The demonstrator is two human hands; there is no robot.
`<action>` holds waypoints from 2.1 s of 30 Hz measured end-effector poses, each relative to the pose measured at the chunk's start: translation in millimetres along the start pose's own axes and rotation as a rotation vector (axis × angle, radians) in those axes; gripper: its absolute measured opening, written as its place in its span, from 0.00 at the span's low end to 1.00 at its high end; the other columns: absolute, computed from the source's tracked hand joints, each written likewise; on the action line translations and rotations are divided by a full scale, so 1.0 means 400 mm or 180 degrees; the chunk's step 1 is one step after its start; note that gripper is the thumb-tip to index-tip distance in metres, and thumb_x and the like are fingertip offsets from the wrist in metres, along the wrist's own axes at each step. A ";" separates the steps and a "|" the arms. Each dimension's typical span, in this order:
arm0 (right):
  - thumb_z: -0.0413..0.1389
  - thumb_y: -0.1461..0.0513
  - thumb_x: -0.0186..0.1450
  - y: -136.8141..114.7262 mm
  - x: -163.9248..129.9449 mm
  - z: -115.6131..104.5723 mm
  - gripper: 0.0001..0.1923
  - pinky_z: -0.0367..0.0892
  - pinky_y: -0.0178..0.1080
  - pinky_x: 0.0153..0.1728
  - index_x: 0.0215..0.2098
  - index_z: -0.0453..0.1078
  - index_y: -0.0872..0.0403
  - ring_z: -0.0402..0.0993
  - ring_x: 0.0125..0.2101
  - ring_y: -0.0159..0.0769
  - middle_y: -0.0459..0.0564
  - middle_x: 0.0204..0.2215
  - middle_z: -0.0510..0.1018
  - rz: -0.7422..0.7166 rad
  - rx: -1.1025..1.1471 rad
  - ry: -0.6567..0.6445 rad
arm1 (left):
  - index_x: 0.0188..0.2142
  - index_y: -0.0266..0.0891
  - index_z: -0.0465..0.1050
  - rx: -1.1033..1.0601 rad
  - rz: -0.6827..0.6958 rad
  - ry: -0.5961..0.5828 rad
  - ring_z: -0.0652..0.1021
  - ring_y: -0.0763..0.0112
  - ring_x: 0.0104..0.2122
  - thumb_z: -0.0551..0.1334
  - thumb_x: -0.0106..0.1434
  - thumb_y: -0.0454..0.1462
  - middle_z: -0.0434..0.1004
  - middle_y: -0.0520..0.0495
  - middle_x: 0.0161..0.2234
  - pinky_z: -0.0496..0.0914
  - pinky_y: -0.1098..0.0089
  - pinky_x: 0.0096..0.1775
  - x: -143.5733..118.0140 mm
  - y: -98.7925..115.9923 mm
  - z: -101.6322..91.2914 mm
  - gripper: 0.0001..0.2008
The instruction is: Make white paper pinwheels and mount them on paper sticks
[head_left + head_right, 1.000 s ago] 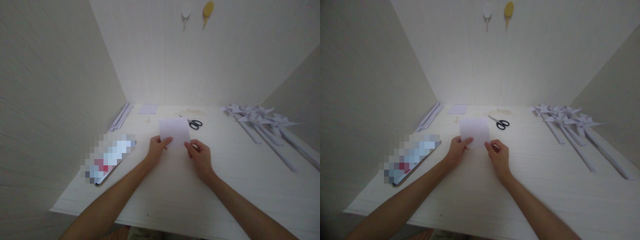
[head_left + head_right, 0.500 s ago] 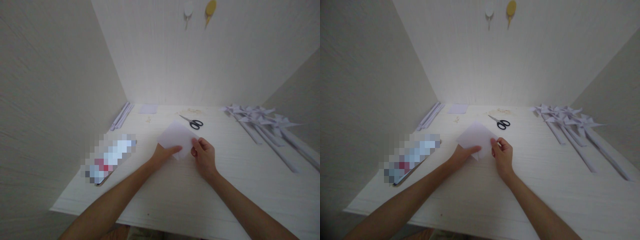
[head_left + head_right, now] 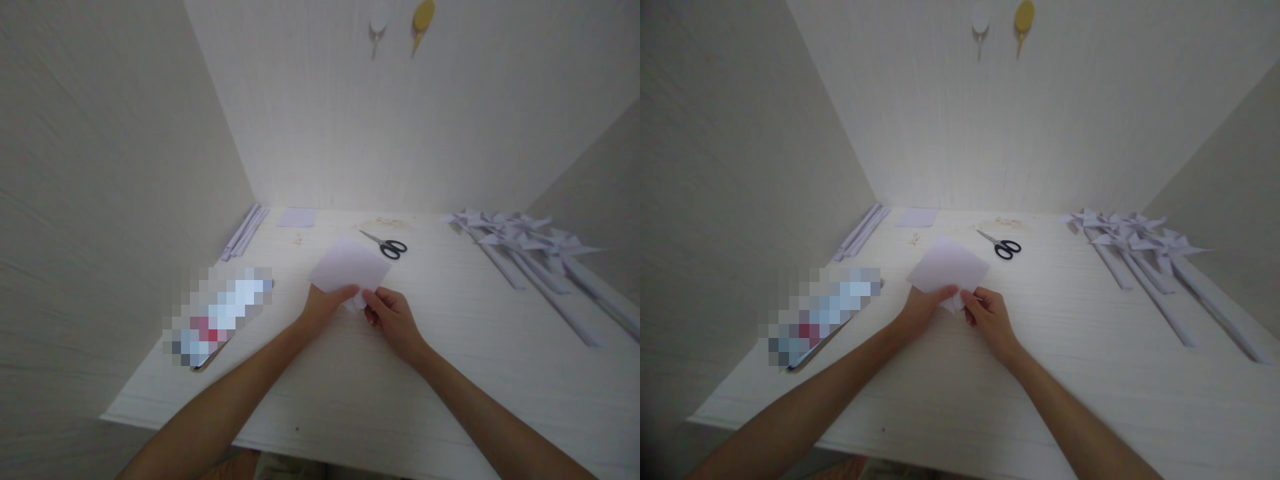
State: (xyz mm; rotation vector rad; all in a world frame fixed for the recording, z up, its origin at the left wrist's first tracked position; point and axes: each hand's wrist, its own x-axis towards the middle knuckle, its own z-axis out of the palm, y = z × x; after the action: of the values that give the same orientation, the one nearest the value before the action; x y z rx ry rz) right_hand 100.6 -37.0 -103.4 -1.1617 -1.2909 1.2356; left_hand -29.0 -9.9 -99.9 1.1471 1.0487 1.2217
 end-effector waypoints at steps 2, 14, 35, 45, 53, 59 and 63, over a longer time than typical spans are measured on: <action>0.51 0.54 0.56 -0.002 -0.001 0.002 0.17 0.47 0.30 0.15 0.16 0.59 0.56 0.52 0.13 0.23 0.40 0.10 0.60 -0.0004 0.0000 -0.0018 | 0.35 0.36 0.71 0.0006 -0.0020 0.0026 0.74 0.67 0.35 0.65 0.43 0.36 0.75 0.45 0.35 0.68 0.68 0.37 0.000 0.000 0.000 0.17; 0.54 0.56 0.53 -0.002 -0.004 0.001 0.11 0.48 0.30 0.16 0.22 0.64 0.57 0.52 0.14 0.23 0.39 0.12 0.59 0.0044 0.0133 -0.0292 | 0.33 0.35 0.72 -0.0014 -0.0053 0.0123 0.74 0.67 0.34 0.65 0.43 0.37 0.75 0.45 0.35 0.67 0.67 0.39 0.002 0.009 -0.002 0.15; 0.55 0.60 0.52 -0.011 -0.009 0.002 0.07 0.46 0.31 0.18 0.24 0.64 0.56 0.51 0.16 0.24 0.40 0.16 0.61 0.0069 0.0052 -0.0492 | 0.35 0.35 0.70 -0.0226 -0.0020 0.0287 0.75 0.68 0.33 0.65 0.43 0.37 0.75 0.45 0.34 0.68 0.68 0.36 0.011 -0.004 -0.006 0.17; 0.55 0.62 0.51 -0.007 -0.004 0.001 0.05 0.46 0.30 0.17 0.21 0.64 0.56 0.51 0.16 0.23 0.40 0.15 0.62 -0.0108 0.0165 -0.0516 | 0.36 0.35 0.70 -0.0162 0.0024 0.0190 0.74 0.67 0.35 0.65 0.44 0.36 0.74 0.44 0.37 0.67 0.66 0.39 0.012 -0.001 -0.007 0.17; 0.55 0.58 0.51 -0.006 -0.009 0.008 0.09 0.49 0.30 0.15 0.26 0.67 0.56 0.53 0.15 0.24 0.40 0.14 0.61 -0.0017 -0.0028 -0.0366 | 0.35 0.35 0.71 -0.0054 -0.0022 0.0068 0.74 0.66 0.35 0.65 0.44 0.37 0.75 0.45 0.35 0.67 0.65 0.40 0.008 0.005 -0.008 0.17; 0.55 0.57 0.51 0.006 -0.004 0.007 0.10 0.49 0.30 0.15 0.21 0.65 0.56 0.53 0.15 0.25 0.41 0.13 0.61 -0.0085 -0.0341 -0.0187 | 0.35 0.36 0.71 0.0048 -0.0029 0.0057 0.74 0.66 0.36 0.65 0.44 0.36 0.75 0.44 0.37 0.66 0.64 0.42 0.003 0.006 -0.004 0.16; 0.55 0.57 0.51 0.006 -0.004 0.004 0.11 0.49 0.31 0.15 0.20 0.64 0.56 0.53 0.15 0.25 0.41 0.13 0.61 -0.0097 -0.0322 -0.0210 | 0.35 0.36 0.71 0.0086 -0.0024 0.0030 0.74 0.66 0.37 0.65 0.44 0.35 0.74 0.44 0.38 0.66 0.64 0.43 0.001 0.008 -0.001 0.16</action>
State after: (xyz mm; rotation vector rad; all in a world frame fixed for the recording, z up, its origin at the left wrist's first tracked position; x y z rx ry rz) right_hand 99.1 -38.5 -105.9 -1.1767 -1.4292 1.2067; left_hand -29.9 -9.5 -96.8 1.1582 1.0785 1.2115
